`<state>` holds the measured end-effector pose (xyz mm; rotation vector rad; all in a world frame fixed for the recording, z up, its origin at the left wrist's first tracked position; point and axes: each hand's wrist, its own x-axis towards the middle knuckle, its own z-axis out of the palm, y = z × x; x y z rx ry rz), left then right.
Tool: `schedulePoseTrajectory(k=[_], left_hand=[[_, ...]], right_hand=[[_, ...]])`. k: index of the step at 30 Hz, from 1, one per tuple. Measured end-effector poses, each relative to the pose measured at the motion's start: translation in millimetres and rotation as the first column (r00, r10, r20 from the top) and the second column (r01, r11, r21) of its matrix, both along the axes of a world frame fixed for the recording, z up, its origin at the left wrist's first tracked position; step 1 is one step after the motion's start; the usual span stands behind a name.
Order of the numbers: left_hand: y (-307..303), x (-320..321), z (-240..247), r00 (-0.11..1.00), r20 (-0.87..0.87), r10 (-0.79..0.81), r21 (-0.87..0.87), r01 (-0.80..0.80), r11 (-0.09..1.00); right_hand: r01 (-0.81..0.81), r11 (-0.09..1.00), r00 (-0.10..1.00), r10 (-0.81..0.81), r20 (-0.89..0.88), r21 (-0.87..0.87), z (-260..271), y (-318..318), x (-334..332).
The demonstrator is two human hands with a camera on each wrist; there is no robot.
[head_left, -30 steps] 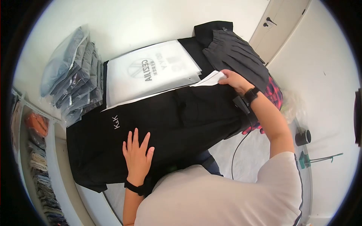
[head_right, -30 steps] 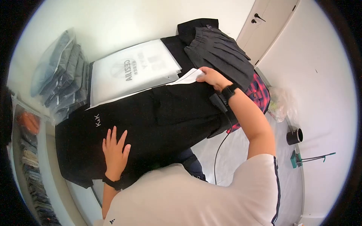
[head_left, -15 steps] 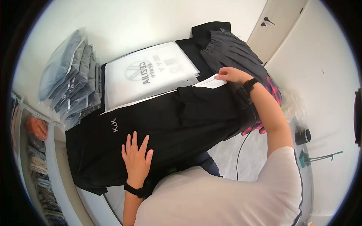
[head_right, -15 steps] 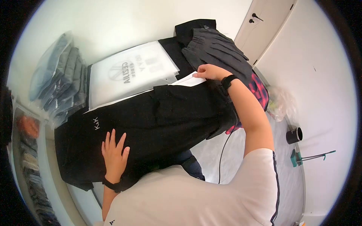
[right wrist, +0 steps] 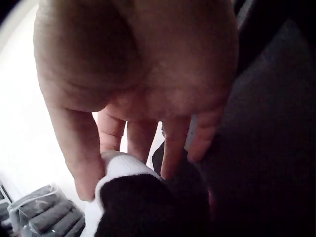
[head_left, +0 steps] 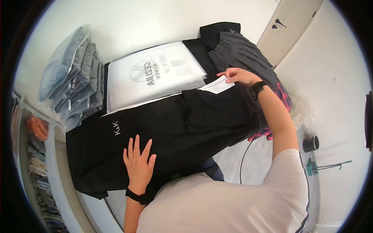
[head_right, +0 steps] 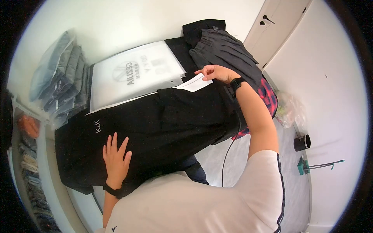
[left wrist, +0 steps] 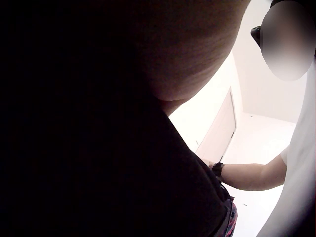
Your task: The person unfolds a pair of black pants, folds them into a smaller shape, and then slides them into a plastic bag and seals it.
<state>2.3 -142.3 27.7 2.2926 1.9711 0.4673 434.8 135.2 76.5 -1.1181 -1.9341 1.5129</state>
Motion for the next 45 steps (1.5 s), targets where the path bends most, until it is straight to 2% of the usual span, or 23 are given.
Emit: schedulePoseTrajectory(k=[2, 5, 9, 12, 15, 16, 18, 19, 20, 21, 22, 24, 26, 28, 30, 32, 33, 34, 36, 38, 40, 44, 45], left_hand=[[0, 0, 0, 1.0, -0.008, 0.006, 0.002, -0.006, 1.0], [0, 0, 0, 1.0, -0.018, 0.007, 0.008, -0.007, 1.0], [1, 0, 0, 1.0, -0.02, 0.01, -0.008, -0.01, 1.0], [0, 0, -2, 1.0, -0.02, 0.015, -0.016, -0.015, 1.0], [1, 1, -4, 0.999, -0.034, -0.001, 0.064, 0.003, 0.998], [1, 0, -3, 1.0, -0.03, -0.002, 0.066, 0.004, 0.998], [0, 1, -3, 1.0, -0.025, -0.005, 0.065, 0.007, 0.998], [1, 0, -4, 1.0, -0.029, -0.004, 0.069, 0.006, 0.998], [1, 0, -4, 0.999, -0.034, -0.003, 0.073, 0.005, 0.997], [1, -1, -4, 0.999, -0.034, -0.004, 0.067, 0.006, 0.998], [1, -1, -4, 0.999, -0.034, -0.006, 0.08, 0.009, 0.997], [1, -1, -4, 0.999, -0.03, -0.017, 0.073, 0.019, 0.997], [2, 0, -5, 0.999, -0.043, -0.006, 0.078, 0.009, 0.997], [2, -2, -6, 0.998, -0.061, 0.003, 0.001, -0.003, 1.0], [2, -1, -7, 0.996, -0.089, 0.017, 0.018, -0.015, 1.0], [3, -2, -9, 0.996, -0.084, 0.0, 0.025, 0.002, 1.0], [3, -2, -9, 0.996, -0.091, 0.008, 0.025, -0.005, 1.0], [3, -1, -8, 0.995, -0.099, 0.015, 0.026, -0.013, 1.0], [3, -1, -10, 0.995, -0.104, 0.01, 0.04, -0.005, 0.999], [2, -2, -10, 0.995, -0.096, 0.007, 0.051, -0.002, 0.999], [2, -3, -10, 0.995, -0.1, 0.01, 0.054, -0.004, 0.999], [2, -3, -11, 0.994, -0.109, 0.01, 0.061, -0.003, 0.998], [2, -2, -11, 0.994, -0.106, 0.01, 0.06, -0.004, 0.998]], right_hand=[[-0.013, 0.986, 0.997, 0.0, -0.076, -0.164, -12, 9, 8], [0.03, 0.981, 0.985, -0.061, -0.158, -0.191, -6, -3, 5], [0.023, 0.972, 0.986, -0.061, -0.157, -0.235, -14, 1, 11], [0.027, 0.969, 0.995, -0.051, -0.091, -0.247, -12, 2, 7], [-0.015, 0.978, 0.993, 0.039, 0.109, -0.21, -7, 4, -1], [-0.013, 0.977, 0.993, 0.037, 0.109, -0.212, -6, 3, -3], [-0.016, 0.999, 0.86, -0.011, 0.51, 0.048, -2, 1, -10], [-0.01, 0.991, 0.807, -0.07, 0.587, 0.132, 4, -4, -15], [-0.008, 0.992, 0.807, -0.069, 0.586, 0.128, 8, -11, -16], [-0.074, 0.887, 0.789, -0.227, 0.571, 0.455, 11, -19, -15], [-0.146, 0.678, 0.781, -0.368, 0.504, 0.721, 18, -34, -21], [-0.097, 0.71, 0.806, -0.355, 0.474, 0.698, 35, -76, -29], [-0.137, 0.809, 0.854, -0.195, 0.482, 0.571, 41, -123, -29], [-0.171, 0.865, 0.844, -0.119, 0.524, 0.472, 37, -162, -20], [-0.058, 0.878, 0.808, -0.238, 0.539, 0.474, 19, -190, -15], [0.068, 0.832, 0.83, -0.354, 0.432, 0.551, -6, -204, -16], [0.1, 0.786, 0.823, -0.41, 0.393, 0.611, -18, -207, -17], [0.106, 0.786, 0.82, -0.416, 0.394, 0.609, -30, -208, -17], [0.213, 0.691, 0.792, -0.536, 0.293, 0.691, -46, -209, -22], [0.179, 0.674, 0.784, -0.538, 0.31, 0.717, -46, -209, -27], [0.025, 0.576, 0.667, -0.618, 0.416, 0.817, -39, -207, -31], [-0.046, 0.588, 0.712, -0.547, 0.439, 0.807, -41, -198, -23], [0.076, 0.628, 0.745, -0.552, 0.375, 0.774, -42, -197, -23]])
